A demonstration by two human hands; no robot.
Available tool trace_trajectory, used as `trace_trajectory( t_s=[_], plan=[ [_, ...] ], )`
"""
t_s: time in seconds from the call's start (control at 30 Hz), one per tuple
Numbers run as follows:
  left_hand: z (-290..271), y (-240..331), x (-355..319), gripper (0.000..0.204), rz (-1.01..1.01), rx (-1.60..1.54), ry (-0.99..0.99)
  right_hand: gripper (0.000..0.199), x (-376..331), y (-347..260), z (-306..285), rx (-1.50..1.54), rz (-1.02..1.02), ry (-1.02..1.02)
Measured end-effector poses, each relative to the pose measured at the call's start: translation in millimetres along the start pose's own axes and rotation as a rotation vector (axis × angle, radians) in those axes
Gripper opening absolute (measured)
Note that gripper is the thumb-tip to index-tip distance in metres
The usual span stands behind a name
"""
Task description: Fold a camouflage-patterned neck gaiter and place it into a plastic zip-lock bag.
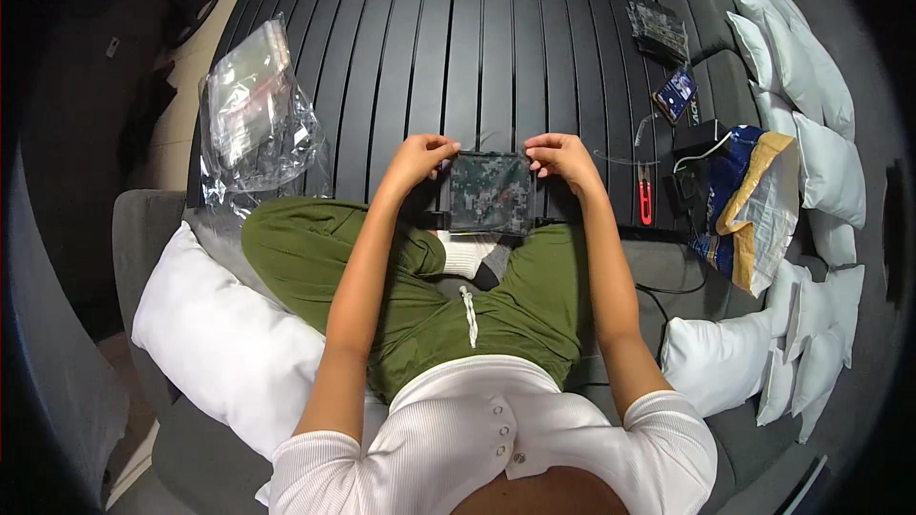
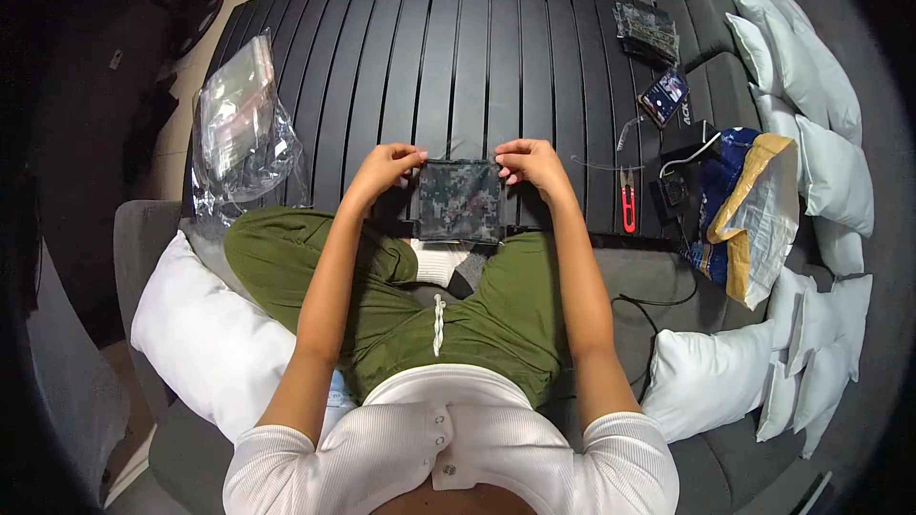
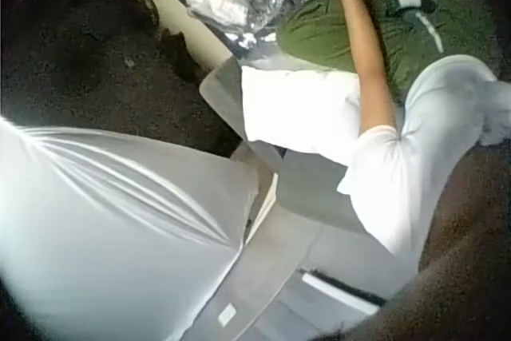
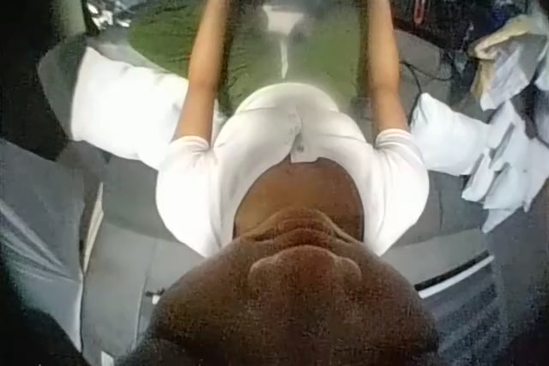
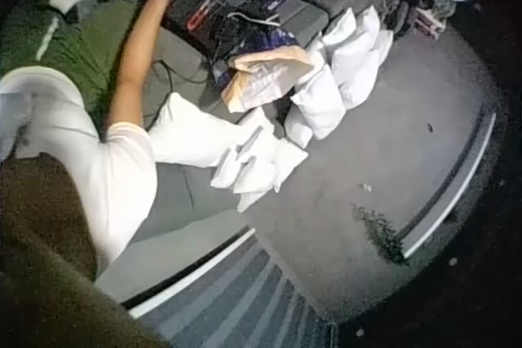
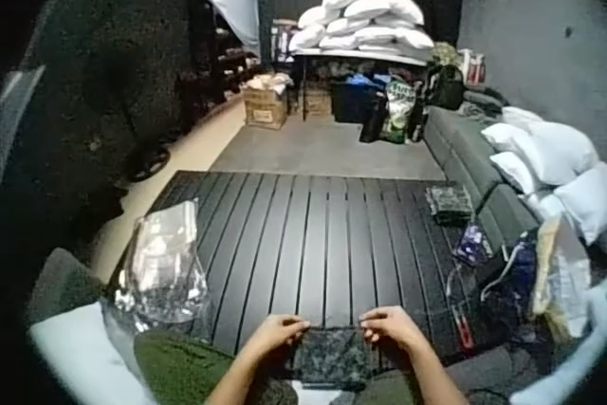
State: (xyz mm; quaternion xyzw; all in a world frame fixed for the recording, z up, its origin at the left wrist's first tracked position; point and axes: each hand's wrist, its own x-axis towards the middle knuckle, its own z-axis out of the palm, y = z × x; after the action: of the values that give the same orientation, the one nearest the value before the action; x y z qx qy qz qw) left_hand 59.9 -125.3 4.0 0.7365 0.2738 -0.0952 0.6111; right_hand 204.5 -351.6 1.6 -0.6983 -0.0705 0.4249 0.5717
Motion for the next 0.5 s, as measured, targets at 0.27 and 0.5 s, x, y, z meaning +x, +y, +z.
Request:
trace_trajectory(
  t_s=[0.27,0.5],
  plan=[
    [2.0,5.3,2.2,0.027,-0.098,-0.224,0.014,0.019,7.3,1.7,-1.7,0.187,-0.005,0.042],
    [6.6,3.4,4.2,0.024,-0.100,-0.417,0.082,0.018,8.2,3.4,-0.9,0.233,-0.015,0.049]
  ],
)
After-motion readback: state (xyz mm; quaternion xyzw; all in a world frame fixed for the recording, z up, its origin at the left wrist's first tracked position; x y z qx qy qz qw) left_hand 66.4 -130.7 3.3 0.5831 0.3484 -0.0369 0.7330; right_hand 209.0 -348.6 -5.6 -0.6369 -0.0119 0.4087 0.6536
